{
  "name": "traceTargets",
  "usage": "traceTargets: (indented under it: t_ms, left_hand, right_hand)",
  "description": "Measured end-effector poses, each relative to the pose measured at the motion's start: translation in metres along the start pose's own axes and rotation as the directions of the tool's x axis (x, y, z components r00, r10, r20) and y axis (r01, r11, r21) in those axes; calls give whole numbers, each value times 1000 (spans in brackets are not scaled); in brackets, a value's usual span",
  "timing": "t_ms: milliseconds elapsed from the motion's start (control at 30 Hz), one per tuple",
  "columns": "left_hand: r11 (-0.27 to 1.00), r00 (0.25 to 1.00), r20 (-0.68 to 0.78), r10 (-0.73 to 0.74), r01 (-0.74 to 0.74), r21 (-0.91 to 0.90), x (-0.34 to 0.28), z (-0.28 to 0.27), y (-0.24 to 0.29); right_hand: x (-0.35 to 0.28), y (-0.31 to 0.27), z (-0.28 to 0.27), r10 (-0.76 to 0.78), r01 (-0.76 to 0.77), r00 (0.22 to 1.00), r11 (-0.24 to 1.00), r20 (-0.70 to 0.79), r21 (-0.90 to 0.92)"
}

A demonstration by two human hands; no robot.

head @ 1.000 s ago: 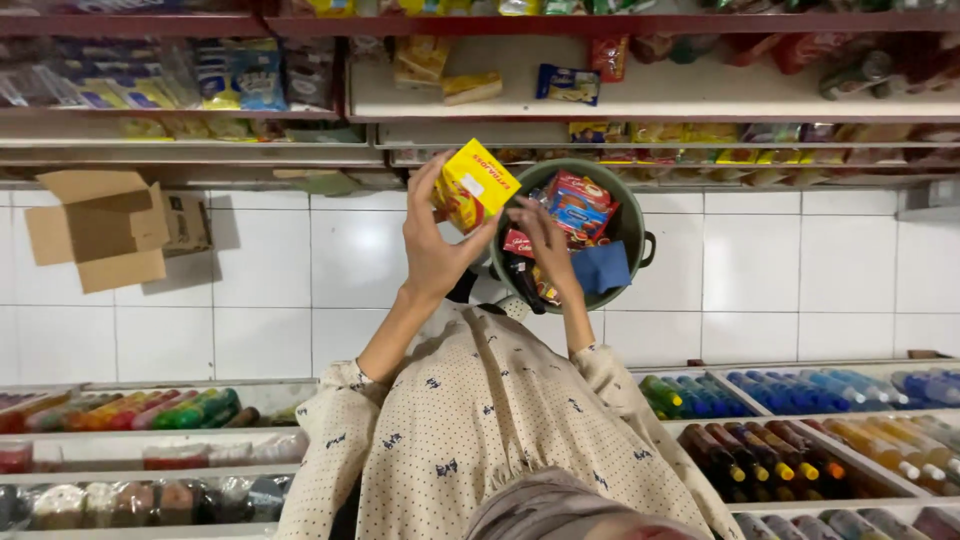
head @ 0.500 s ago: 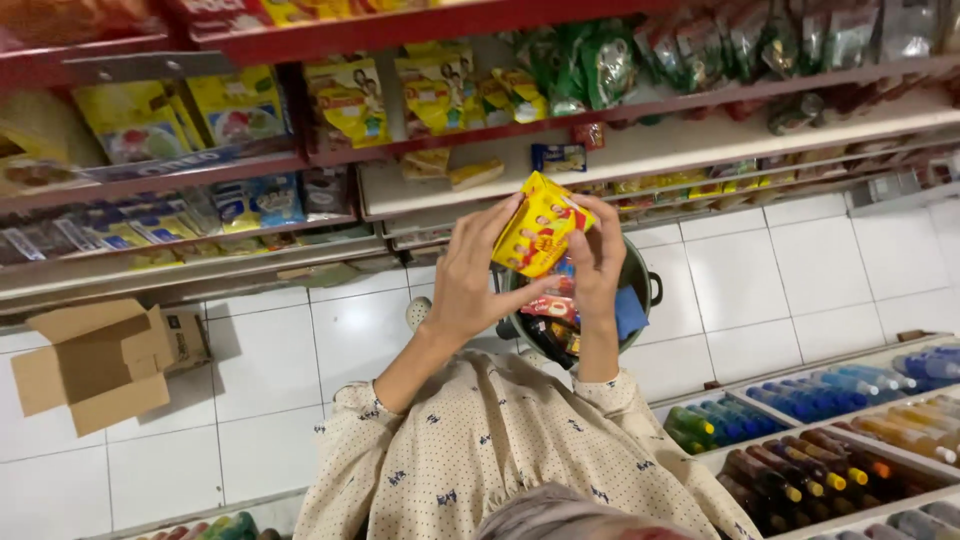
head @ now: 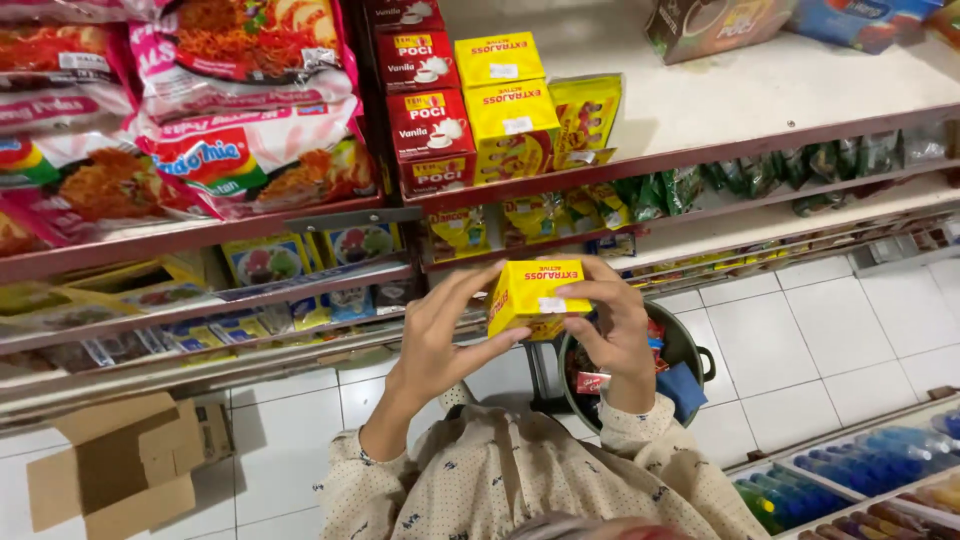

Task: Stocking shelves with various tea and health beverage boxes in a grocery store.

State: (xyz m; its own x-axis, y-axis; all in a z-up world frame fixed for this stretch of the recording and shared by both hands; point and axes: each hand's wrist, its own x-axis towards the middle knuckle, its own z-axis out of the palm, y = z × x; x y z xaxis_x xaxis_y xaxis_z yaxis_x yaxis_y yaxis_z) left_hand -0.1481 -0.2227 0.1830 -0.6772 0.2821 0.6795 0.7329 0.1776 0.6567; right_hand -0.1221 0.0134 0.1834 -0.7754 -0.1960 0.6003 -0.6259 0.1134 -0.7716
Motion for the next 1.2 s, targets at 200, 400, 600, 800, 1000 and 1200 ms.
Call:
traceTargets:
  t_ms: [200, 400, 600, 800, 1000, 1200]
  left_hand:
    - [989, 987, -94, -131, 123, -84, 11, 0, 2]
    - [996, 998, -56, 2, 3, 89, 27, -8, 18]
    - [923, 969, -86, 233, -193, 332, 76, -61, 41]
    - [853, 975, 95, 202, -222, 473, 160, -67, 45]
    - [743, 940, 259, 224, -336, 578, 183, -34, 1]
    - [696, 859, 417, 299, -495, 520, 198, 2, -18]
  right_hand:
    - [24, -13, -2, 56, -59, 998, 957, -18, -284]
    - [22, 6, -15, 31, -38, 997, 995, -74, -91]
    - [52, -14, -35, 1, 1, 997, 1000, -74, 20]
    - [62, -15, -58, -135, 119, 986, 980, -96, -157]
    - [52, -10, -94, -200, 121, 928, 960, -315, -254]
    - [54, -3, -101, -127, 58, 962, 960, -241, -273]
